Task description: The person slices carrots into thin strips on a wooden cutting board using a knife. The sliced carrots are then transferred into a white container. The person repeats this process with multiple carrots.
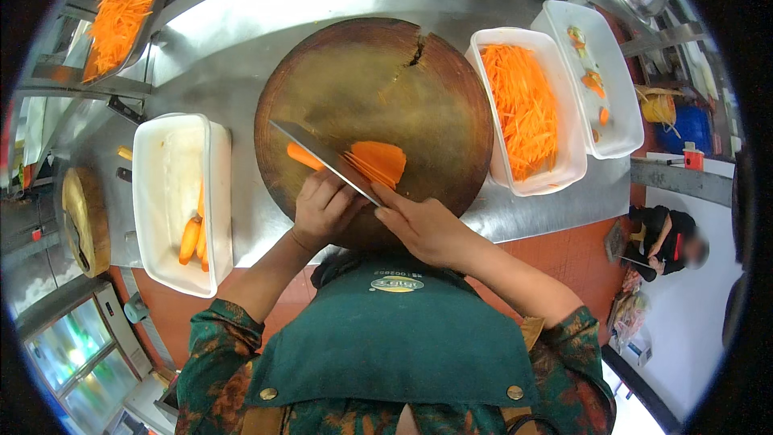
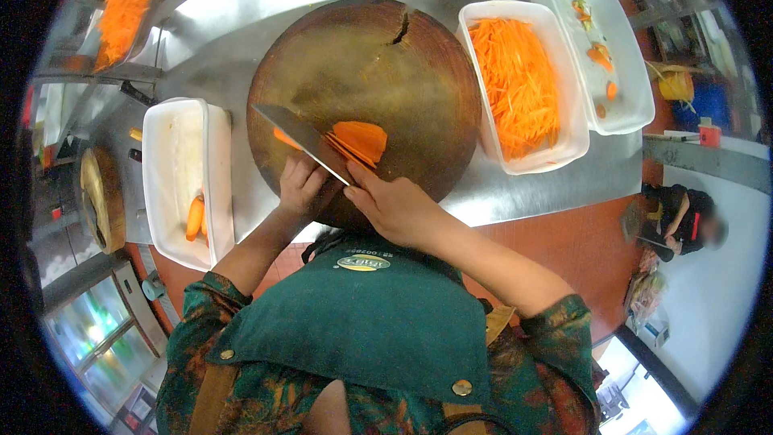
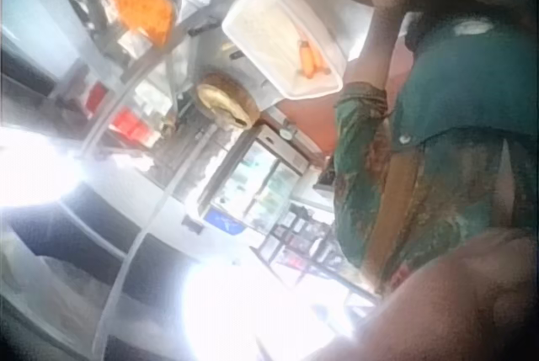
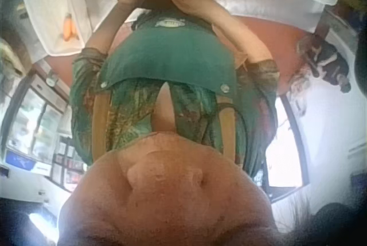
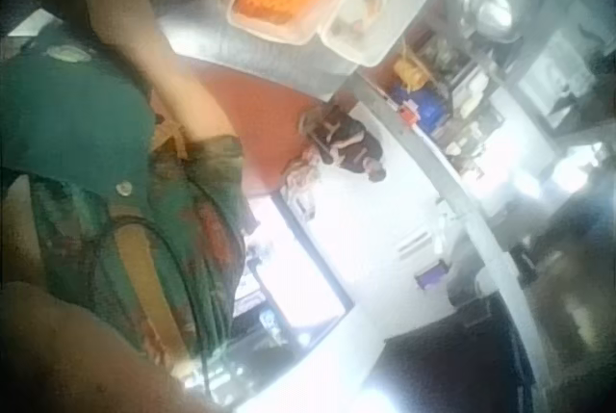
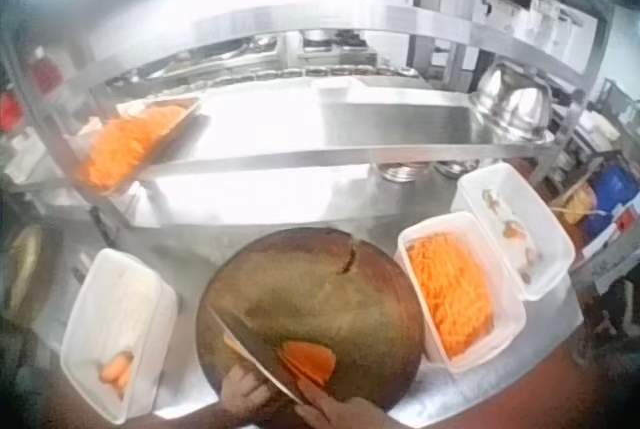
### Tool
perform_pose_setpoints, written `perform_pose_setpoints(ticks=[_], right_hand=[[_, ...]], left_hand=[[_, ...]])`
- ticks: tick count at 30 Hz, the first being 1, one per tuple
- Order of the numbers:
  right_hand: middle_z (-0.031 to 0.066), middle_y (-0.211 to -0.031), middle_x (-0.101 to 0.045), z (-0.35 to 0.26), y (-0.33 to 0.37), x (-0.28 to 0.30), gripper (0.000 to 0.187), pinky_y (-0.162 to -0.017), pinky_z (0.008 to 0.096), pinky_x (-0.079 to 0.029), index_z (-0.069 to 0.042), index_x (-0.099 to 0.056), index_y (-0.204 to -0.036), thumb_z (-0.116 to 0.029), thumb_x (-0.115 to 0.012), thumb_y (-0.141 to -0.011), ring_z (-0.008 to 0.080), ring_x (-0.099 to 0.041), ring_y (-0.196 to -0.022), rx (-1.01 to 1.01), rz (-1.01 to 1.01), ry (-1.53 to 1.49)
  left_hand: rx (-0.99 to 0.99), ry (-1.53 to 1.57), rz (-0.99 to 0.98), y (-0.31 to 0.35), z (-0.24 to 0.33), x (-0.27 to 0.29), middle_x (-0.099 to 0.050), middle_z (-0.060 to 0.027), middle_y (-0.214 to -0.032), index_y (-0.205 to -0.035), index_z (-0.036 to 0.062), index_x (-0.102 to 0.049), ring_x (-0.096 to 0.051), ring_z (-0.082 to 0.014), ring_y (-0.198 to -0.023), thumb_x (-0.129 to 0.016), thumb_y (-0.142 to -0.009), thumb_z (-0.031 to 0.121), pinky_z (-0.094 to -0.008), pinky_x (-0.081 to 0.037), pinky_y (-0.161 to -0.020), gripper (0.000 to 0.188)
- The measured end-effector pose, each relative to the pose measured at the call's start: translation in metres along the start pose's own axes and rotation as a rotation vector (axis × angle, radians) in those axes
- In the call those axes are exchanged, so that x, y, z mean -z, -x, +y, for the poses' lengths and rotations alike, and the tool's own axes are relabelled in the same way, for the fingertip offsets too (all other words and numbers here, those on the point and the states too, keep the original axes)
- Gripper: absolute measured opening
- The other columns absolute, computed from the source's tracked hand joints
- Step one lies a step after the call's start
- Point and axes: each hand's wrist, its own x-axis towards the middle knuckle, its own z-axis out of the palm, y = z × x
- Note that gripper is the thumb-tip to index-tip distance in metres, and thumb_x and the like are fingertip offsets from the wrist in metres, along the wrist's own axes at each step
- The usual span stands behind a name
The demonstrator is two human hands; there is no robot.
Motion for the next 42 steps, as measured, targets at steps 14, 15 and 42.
perform_pose_setpoints(ticks=[14, 15, 42], right_hand=[[0.0316, -0.081, -0.064, 0.017, 0.039, 0.010, 0.052, -0.072, 0.0500, -0.051, -0.004, -0.045, -0.147, -0.035, -0.046, -0.105, 0.0488, -0.066, -0.078, 0.127, 0.052, 0.045], [0.0284, -0.077, -0.063, 0.013, 0.046, 0.010, 0.052, -0.070, 0.0463, -0.051, -0.004, -0.043, -0.148, -0.032, -0.046, -0.106, 0.0452, -0.065, -0.073, 0.117, 0.042, 0.036], [0.0337, -0.082, -0.065, 0.024, -0.026, -0.022, 0.056, -0.074, 0.0572, -0.051, -0.004, -0.043, -0.147, -0.041, -0.043, -0.105, 0.0523, -0.064, -0.075, 0.201, 0.175, 0.017]], left_hand=[[0.015, -0.001, -0.007, 0.002, 0.000, -0.002, -0.063, -0.0081, -0.108, -0.104, 0.0106, -0.069, -0.061, -0.0315, -0.106, -0.085, -0.070, 0.015, -0.0423, -0.052, -0.089, 0.039], [0.016, -0.002, -0.017, 0.001, 0.000, -0.002, -0.063, -0.0082, -0.109, -0.103, 0.0103, -0.069, -0.061, -0.0316, -0.106, -0.086, -0.070, 0.016, -0.0422, -0.052, -0.089, 0.038], [0.029, 0.055, -0.004, -0.004, 0.000, 0.000, -0.066, -0.0090, -0.107, -0.100, 0.0082, -0.070, -0.064, -0.0317, -0.102, -0.084, -0.070, 0.013, -0.0414, -0.053, -0.088, 0.034]])
